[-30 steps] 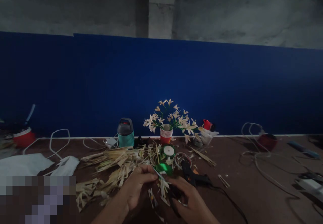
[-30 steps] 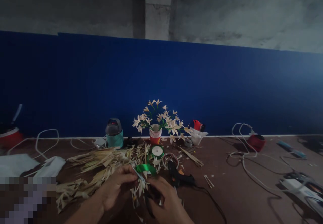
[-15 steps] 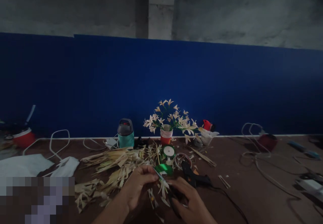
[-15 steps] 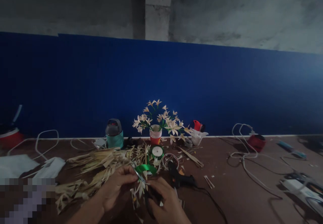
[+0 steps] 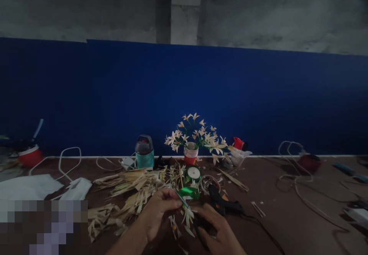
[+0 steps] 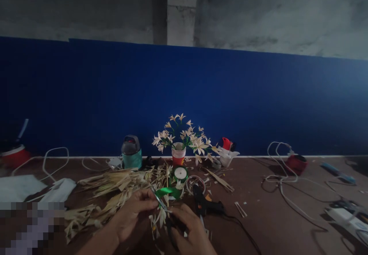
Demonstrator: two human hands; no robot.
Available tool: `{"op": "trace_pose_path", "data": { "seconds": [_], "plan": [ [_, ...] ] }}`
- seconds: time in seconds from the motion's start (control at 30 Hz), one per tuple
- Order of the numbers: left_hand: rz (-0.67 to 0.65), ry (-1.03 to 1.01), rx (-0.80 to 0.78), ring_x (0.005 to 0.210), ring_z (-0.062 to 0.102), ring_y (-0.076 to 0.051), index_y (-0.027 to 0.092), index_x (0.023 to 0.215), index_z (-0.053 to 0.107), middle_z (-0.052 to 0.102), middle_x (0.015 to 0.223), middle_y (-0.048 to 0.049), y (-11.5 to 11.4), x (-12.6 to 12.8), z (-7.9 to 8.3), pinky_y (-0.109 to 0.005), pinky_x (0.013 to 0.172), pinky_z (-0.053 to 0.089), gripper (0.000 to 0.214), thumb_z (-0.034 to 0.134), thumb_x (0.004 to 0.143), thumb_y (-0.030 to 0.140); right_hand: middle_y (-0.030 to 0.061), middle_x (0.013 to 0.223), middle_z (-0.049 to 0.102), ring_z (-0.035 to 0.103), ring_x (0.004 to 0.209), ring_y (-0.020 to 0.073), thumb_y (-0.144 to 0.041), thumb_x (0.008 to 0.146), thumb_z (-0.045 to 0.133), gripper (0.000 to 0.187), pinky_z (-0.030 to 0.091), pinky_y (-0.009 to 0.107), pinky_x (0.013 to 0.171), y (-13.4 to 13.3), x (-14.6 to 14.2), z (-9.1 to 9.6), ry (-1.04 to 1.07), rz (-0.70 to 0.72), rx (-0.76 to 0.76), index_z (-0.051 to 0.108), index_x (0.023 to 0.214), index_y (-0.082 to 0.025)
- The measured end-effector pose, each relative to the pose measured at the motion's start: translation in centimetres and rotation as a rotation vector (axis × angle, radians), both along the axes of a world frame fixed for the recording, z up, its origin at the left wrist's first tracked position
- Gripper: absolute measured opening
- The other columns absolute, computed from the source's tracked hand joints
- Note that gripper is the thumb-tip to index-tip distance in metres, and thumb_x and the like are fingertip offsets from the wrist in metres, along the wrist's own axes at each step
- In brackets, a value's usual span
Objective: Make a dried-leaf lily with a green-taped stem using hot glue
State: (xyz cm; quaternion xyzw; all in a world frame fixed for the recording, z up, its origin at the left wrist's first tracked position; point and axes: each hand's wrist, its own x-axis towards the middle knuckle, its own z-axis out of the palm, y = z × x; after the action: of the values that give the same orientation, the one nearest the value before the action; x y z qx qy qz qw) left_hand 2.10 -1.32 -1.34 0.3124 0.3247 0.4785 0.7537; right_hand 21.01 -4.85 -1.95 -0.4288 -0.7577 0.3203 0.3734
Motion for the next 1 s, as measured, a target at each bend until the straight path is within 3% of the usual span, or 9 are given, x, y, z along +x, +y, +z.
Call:
{"op": "trace_pose_path", "data": {
  "seconds": [0.33,0.67,1.0],
  "plan": [
    [0.054,0.072,-0.005,0.051,0.055,-0.01,0.013,0.055,0.058,0.062,0.052,0.0017,-0.1,0.1,0.8,-0.022,0.057,0.041,0.018,0.073,0.047,0.008,0.0068,0.096,0.061,0.058,0.089,0.0194,-0.009,0.068,0.051,0.039,0.046,0.027,0.079,0.0,-0.3,0.5,0.046,-0.001,-0.073,0.062,0.104,-0.02],
    [0.043,0.127,-0.012,0.051,0.054,-0.011,0.013,0.054,0.058,0.062,0.053,0.0011,-0.3,0.0,1.4,-0.023,0.056,0.04,0.02,0.077,0.046,0.012,0.006,0.094,0.062,0.058,0.089,0.0205,-0.015,0.071,0.052,0.034,0.046,0.027,0.079,0.0,0.1,0.1,0.073,0.03,0.0,0.061,0.103,-0.022],
    [0.018,0.153,0.013,0.049,0.052,-0.01,0.012,0.055,0.06,0.061,0.052,-0.0001,-0.3,-0.2,2.0,-0.022,0.053,0.037,0.018,0.076,0.049,0.017,0.0052,0.089,0.061,0.059,0.084,0.0195,-0.01,0.067,0.052,0.036,0.047,0.025,0.075,-0.1,0.3,-0.1,0.006,-0.042,0.051,0.062,0.101,-0.022]
  ]
}}
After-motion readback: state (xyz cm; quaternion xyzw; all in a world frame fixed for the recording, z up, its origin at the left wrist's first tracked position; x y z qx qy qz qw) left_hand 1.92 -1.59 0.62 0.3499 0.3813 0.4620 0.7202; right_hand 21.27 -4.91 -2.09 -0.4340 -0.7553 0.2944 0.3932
